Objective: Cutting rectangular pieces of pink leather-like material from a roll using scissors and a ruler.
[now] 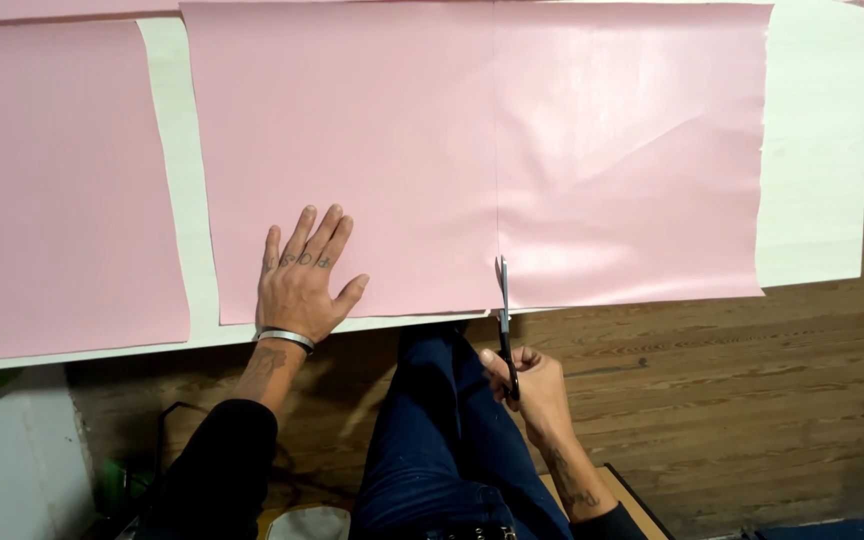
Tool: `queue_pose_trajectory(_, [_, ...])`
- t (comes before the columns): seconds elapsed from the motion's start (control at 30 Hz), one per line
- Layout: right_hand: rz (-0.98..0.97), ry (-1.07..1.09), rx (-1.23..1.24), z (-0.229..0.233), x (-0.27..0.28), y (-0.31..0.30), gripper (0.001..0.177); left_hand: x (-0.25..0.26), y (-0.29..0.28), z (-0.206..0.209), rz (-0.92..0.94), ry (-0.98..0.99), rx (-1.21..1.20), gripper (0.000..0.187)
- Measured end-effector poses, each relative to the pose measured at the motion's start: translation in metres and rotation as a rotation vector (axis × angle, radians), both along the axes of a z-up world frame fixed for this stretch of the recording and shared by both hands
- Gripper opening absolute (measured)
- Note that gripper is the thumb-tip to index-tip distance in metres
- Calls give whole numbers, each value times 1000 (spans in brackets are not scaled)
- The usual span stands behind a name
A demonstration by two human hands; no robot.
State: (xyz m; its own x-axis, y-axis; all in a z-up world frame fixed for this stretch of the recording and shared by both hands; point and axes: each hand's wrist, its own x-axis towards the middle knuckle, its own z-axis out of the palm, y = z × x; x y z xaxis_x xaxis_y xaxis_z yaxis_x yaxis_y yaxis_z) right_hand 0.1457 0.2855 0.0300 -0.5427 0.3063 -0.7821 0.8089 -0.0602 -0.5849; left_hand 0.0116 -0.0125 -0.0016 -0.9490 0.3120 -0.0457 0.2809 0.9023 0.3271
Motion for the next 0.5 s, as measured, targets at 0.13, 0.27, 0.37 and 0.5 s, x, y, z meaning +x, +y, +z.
queue_pose_trajectory(0.13, [16,17,27,-2,1,2,42,3,1,-2,-1,16,22,77])
queue_pose_trajectory(0.27, [59,15,78,2,1,1,45,11,-2,-2,21,12,17,76])
queue_pose_trajectory(0.37, [83,3,119,8,-2,2,45,6,0,0,8,19,20,75])
queue_pose_trajectory(0.5, [100,-2,163,6,1,0,47,8,-2,-3,8,29,30,75])
